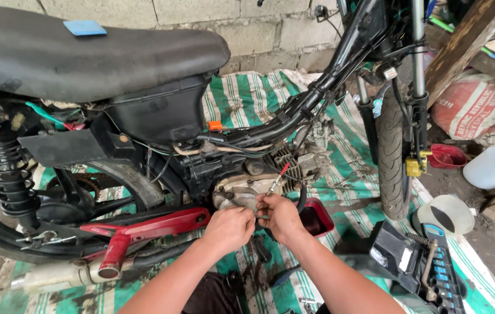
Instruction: Repairing various components of a motorcycle including the engine casing and dashboard wiring using tools
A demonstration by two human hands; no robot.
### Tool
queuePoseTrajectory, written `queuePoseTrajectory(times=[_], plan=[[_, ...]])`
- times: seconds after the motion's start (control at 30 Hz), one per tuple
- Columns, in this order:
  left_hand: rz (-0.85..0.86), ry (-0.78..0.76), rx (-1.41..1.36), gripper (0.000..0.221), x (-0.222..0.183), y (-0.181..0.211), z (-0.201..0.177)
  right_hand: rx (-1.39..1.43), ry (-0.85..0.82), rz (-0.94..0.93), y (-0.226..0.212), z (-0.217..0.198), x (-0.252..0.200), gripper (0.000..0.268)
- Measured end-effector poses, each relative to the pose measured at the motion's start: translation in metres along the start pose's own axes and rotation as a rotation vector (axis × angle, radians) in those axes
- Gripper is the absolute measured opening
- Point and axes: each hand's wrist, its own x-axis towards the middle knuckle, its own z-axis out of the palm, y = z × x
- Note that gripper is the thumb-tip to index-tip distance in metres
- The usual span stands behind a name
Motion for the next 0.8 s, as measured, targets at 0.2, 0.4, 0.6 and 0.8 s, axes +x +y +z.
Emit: queuePoseTrajectory(times=[0.2, 0.4, 0.6, 0.8], plan=[[-0.087, -0.040, 0.001, 0.035, -0.001, -0.006, -0.004, 0.148, -0.011, 0.088, -0.011, -0.003, -0.008, 0.028], [-0.144, -0.079, -0.014, 0.037, -0.003, -0.012, 0.002, 0.139, -0.024, 0.076, -0.011, -0.006, -0.007, 0.027], [-0.158, -0.088, -0.039, 0.034, -0.002, -0.008, -0.003, 0.135, -0.034, 0.013, -0.006, -0.004, -0.001, 0.022], [-0.160, -0.097, -0.039, 0.035, 0.002, -0.004, -0.004, 0.097, 0.009, -0.063, -0.003, -0.002, 0.003, 0.021]])
